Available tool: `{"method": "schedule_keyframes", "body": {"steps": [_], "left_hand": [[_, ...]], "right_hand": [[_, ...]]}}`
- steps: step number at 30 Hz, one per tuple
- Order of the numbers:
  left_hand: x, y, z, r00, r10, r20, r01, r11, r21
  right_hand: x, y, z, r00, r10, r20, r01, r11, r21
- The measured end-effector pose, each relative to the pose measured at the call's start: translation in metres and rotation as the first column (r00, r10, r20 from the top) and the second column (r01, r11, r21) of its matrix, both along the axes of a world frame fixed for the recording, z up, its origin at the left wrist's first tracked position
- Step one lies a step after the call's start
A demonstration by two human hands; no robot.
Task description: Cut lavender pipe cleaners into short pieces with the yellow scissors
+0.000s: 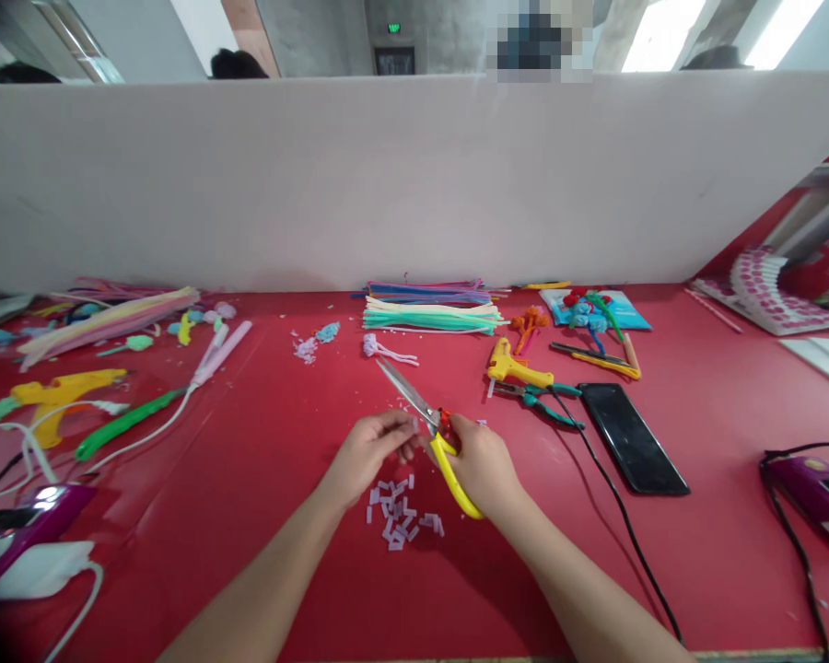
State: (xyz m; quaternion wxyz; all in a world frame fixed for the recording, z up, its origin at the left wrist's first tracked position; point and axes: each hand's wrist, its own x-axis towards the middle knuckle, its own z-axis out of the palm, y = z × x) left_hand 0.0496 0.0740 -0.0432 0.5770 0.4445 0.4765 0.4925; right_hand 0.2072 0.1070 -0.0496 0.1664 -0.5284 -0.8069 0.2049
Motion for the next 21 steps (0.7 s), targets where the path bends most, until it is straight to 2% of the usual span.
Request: {"method": "schedule_keyframes", "body": {"steps": [4, 7, 10, 15, 21], "left_hand": [[0.0051, -0.0031, -0.0002, 0.992, -0.112, -0.065, 0.112, 0.994, -0.003], [0.0058, -0.0046, 0.0004, 0.985, -0.123, -0.120, 0.126, 0.992, 0.013], [0.0055, -0.0052, 0.0010, 0.967, -0.106, -0.232, 0.119, 0.992, 0.044], [0.0061, -0.0055, 0.0024, 0.881, -0.061, -0.470, 0.160, 0.972, 0.173], [0.0091, -0.0064, -0.0004, 0.815, 0.055, -0.577, 0.111, 0.962, 0.248]], "right_hand": [[-0.0025, -0.0010, -0.0057, 0.956, 0.001, -0.293, -0.048, 0.987, -0.152], [-0.0025, -0.0017, -0.0088, 0.923, -0.016, -0.385, -0.065, 0.978, -0.196], [-0.0015, -0.0011, -0.0099, 0.921, -0.033, -0.388, -0.055, 0.976, -0.213], [-0.0003, -0.0004, -0.0080, 0.946, 0.004, -0.324, -0.073, 0.976, -0.203], [-0.0013, -0.0034, -0.0052, 0.963, -0.015, -0.269, -0.031, 0.985, -0.168]]}}
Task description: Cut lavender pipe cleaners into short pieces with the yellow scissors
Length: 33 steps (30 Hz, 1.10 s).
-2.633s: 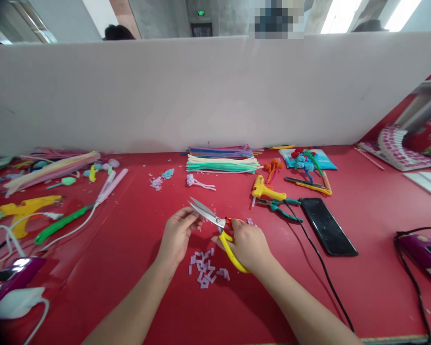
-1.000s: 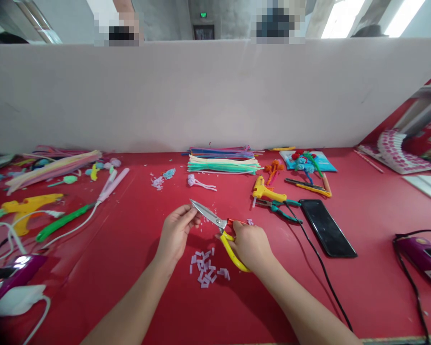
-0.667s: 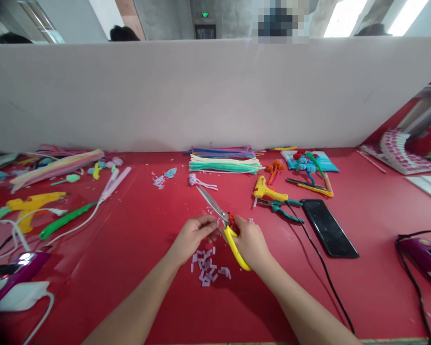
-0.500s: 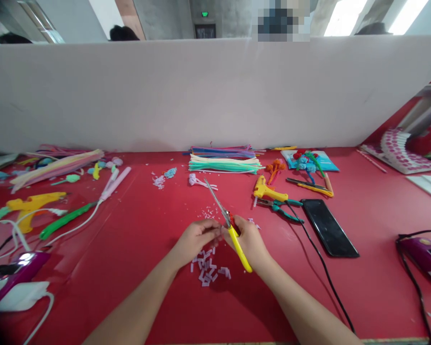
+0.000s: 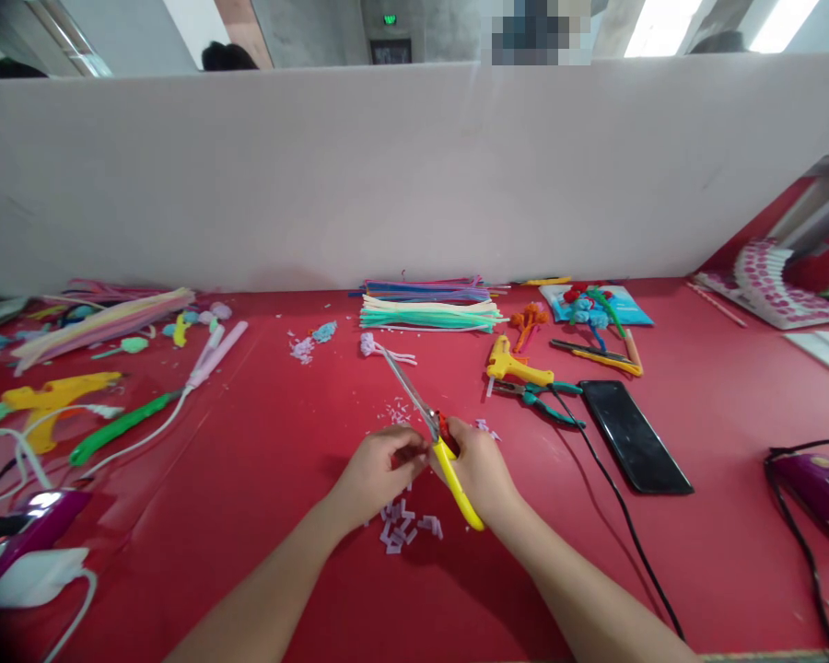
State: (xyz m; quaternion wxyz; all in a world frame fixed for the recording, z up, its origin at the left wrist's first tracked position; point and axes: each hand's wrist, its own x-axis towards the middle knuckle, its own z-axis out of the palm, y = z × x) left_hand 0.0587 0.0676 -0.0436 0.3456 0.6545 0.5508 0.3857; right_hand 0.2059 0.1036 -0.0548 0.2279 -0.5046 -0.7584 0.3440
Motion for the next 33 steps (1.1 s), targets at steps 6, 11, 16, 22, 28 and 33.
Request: {"method": "schedule_keyframes", "body": {"steps": [6, 11, 16, 22, 28, 33], "left_hand": [[0.003, 0.000, 0.000, 0.997, 0.044, 0.058, -0.043, 0.999, -0.011], [-0.009, 0.004, 0.006, 0.899, 0.181, 0.400, -0.137, 0.981, -0.137], [-0.019, 0.009, 0.007, 0.730, 0.261, 0.632, -0.235, 0.964, -0.126], [-0.017, 0.009, 0.006, 0.692, 0.279, 0.666, -0.270, 0.955, -0.120], [-0.018, 0.009, 0.007, 0.669, 0.292, 0.683, -0.295, 0.948, -0.117], [-0.018, 0.010, 0.006, 0.671, 0.281, 0.686, -0.290, 0.951, -0.105]], "right_hand": [[0.000, -0.001, 0.004, 0.999, 0.005, 0.046, -0.007, 1.000, 0.030], [0.006, 0.002, 0.013, 0.958, 0.009, 0.286, -0.053, 0.987, 0.149], [0.006, -0.001, 0.010, 0.905, 0.001, 0.426, -0.110, 0.967, 0.231], [0.001, -0.004, 0.004, 0.880, 0.001, 0.476, -0.131, 0.962, 0.240], [0.002, -0.005, 0.004, 0.868, -0.002, 0.497, -0.141, 0.958, 0.250], [0.001, -0.004, 0.005, 0.862, 0.009, 0.506, -0.151, 0.959, 0.241]]}}
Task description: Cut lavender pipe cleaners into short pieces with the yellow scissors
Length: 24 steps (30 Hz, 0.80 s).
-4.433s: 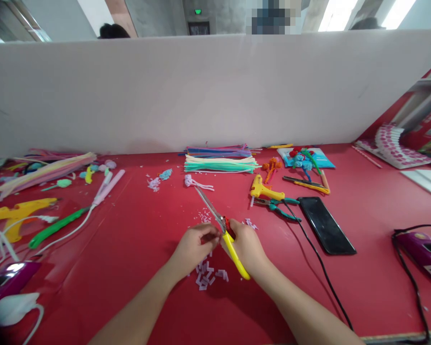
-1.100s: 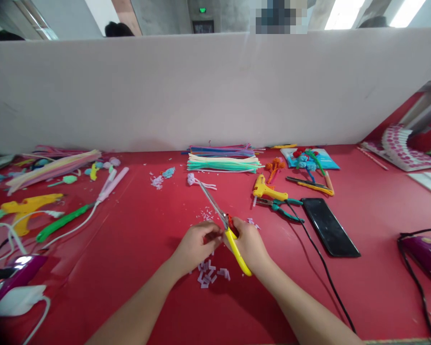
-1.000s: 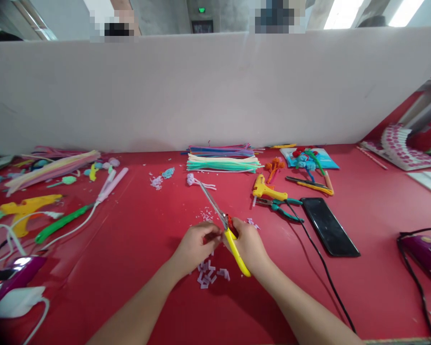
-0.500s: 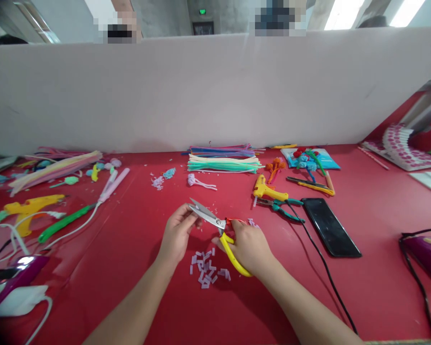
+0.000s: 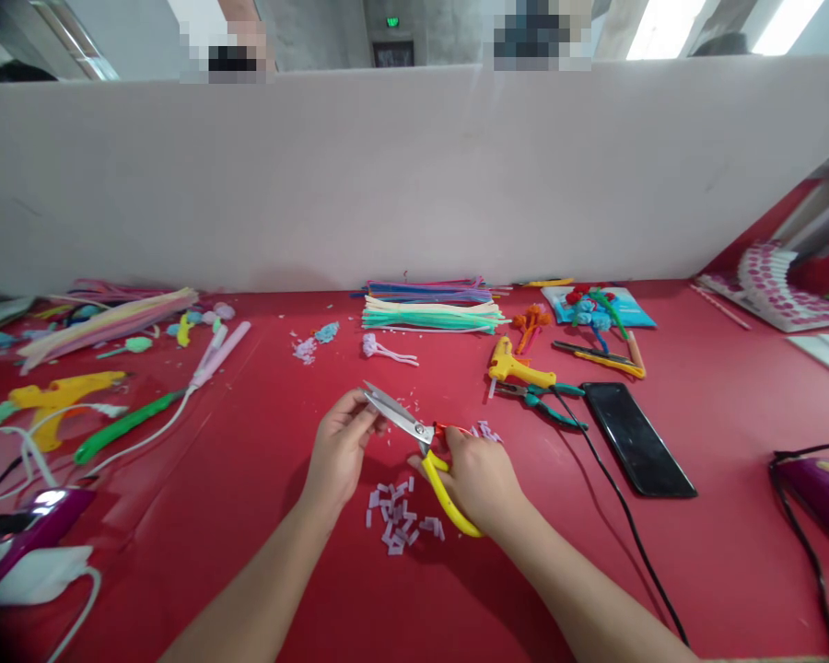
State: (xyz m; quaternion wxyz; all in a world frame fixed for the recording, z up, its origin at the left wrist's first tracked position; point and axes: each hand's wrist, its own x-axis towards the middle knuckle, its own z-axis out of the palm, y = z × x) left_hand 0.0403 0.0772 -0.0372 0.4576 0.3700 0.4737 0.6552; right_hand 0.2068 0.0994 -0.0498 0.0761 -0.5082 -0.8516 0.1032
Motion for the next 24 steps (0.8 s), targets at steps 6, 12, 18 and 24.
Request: {"method": "schedule_keyframes", "body": {"steps": [6, 12, 18, 24], "left_hand": [[0.0005, 0.0003, 0.0005, 1.000, 0.010, -0.004, -0.010, 1.000, 0.001], [0.0002, 0.0000, 0.0007, 1.000, 0.011, -0.002, -0.011, 1.000, -0.011], [-0.0006, -0.0002, 0.0010, 1.000, 0.000, -0.001, 0.000, 1.000, -0.018], [0.0017, -0.0005, -0.0005, 0.997, -0.050, 0.053, 0.053, 0.996, -0.065]], "right_hand": [[0.0006, -0.0002, 0.0008, 1.000, 0.002, -0.004, -0.002, 1.000, 0.022], [0.0010, 0.0001, 0.0005, 1.000, -0.007, 0.006, 0.007, 1.000, 0.019], [0.0036, 0.0019, -0.0010, 0.999, -0.029, 0.020, 0.029, 0.999, 0.026], [0.0035, 0.0045, 0.0024, 0.991, -0.111, -0.071, 0.114, 0.993, 0.039]]}}
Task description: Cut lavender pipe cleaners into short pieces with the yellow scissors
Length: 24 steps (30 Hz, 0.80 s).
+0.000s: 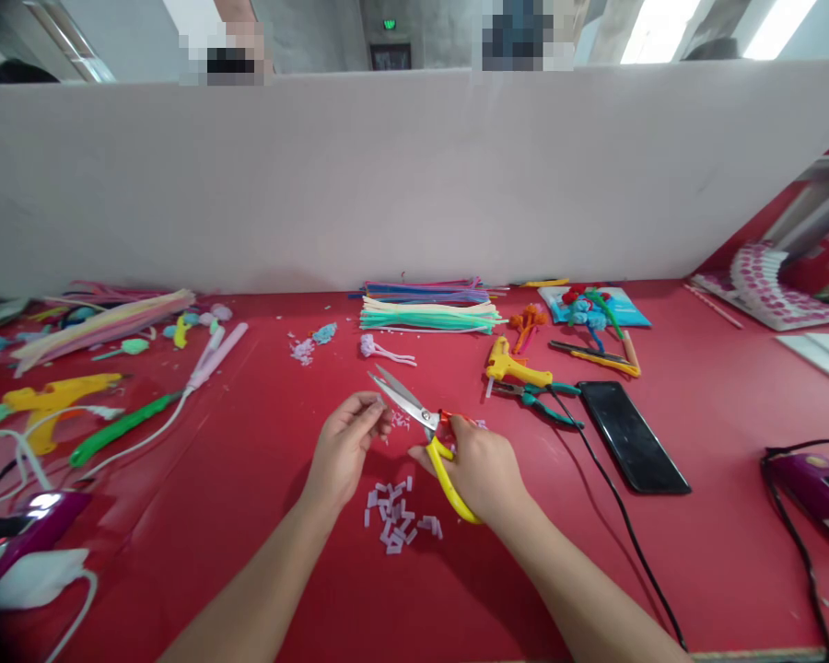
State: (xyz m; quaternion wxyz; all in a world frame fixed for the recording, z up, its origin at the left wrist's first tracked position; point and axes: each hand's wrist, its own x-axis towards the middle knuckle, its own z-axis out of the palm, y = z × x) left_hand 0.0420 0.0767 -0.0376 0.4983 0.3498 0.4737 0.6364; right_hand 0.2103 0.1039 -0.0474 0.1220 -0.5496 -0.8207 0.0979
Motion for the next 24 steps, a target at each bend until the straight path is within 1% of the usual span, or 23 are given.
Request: {"method": "schedule_keyframes", "body": {"steps": [2, 4, 6, 8, 10, 13, 15, 18, 20, 22, 24], "left_hand": [[0.002, -0.001, -0.001, 0.997, -0.076, 0.006, 0.076, 0.997, -0.033], [0.004, -0.002, -0.003, 0.985, -0.174, 0.009, 0.174, 0.982, -0.072], [0.007, -0.003, -0.004, 0.962, -0.273, 0.005, 0.272, 0.956, -0.107], [0.010, -0.004, -0.004, 0.933, -0.361, -0.008, 0.356, 0.924, -0.139], [0.012, -0.005, -0.003, 0.901, -0.434, -0.025, 0.425, 0.892, -0.156], [0.013, -0.006, -0.002, 0.865, -0.500, -0.042, 0.489, 0.859, -0.149], [0.014, -0.006, -0.002, 0.859, -0.509, -0.050, 0.498, 0.855, -0.147], [0.016, -0.008, -0.004, 0.873, -0.484, -0.067, 0.468, 0.868, -0.168], [0.017, -0.009, -0.006, 0.884, -0.461, -0.078, 0.440, 0.877, -0.193], [0.018, -0.009, -0.007, 0.894, -0.439, -0.087, 0.414, 0.886, -0.208], [0.016, -0.008, -0.007, 0.908, -0.409, -0.093, 0.386, 0.902, -0.195]], "right_hand": [[-0.001, 0.002, 0.001, 0.995, -0.018, -0.094, 0.014, 0.999, -0.044], [-0.002, 0.003, 0.001, 0.971, -0.023, -0.238, -0.011, 0.990, -0.139], [-0.003, 0.003, 0.002, 0.905, -0.039, -0.423, -0.068, 0.970, -0.235], [-0.003, 0.002, 0.005, 0.813, -0.061, -0.578, -0.139, 0.945, -0.295], [-0.003, 0.000, 0.009, 0.754, -0.078, -0.653, -0.193, 0.923, -0.333], [-0.002, -0.003, 0.013, 0.750, -0.095, -0.655, -0.224, 0.894, -0.387], [-0.002, -0.003, 0.014, 0.758, -0.105, -0.644, -0.221, 0.888, -0.404], [-0.003, -0.003, 0.012, 0.772, -0.098, -0.628, -0.197, 0.902, -0.383], [-0.003, -0.002, 0.008, 0.792, -0.072, -0.606, -0.186, 0.917, -0.352], [-0.004, -0.001, 0.006, 0.819, -0.040, -0.572, -0.177, 0.931, -0.320], [-0.003, 0.000, 0.005, 0.864, -0.004, -0.504, -0.159, 0.947, -0.279]]}}
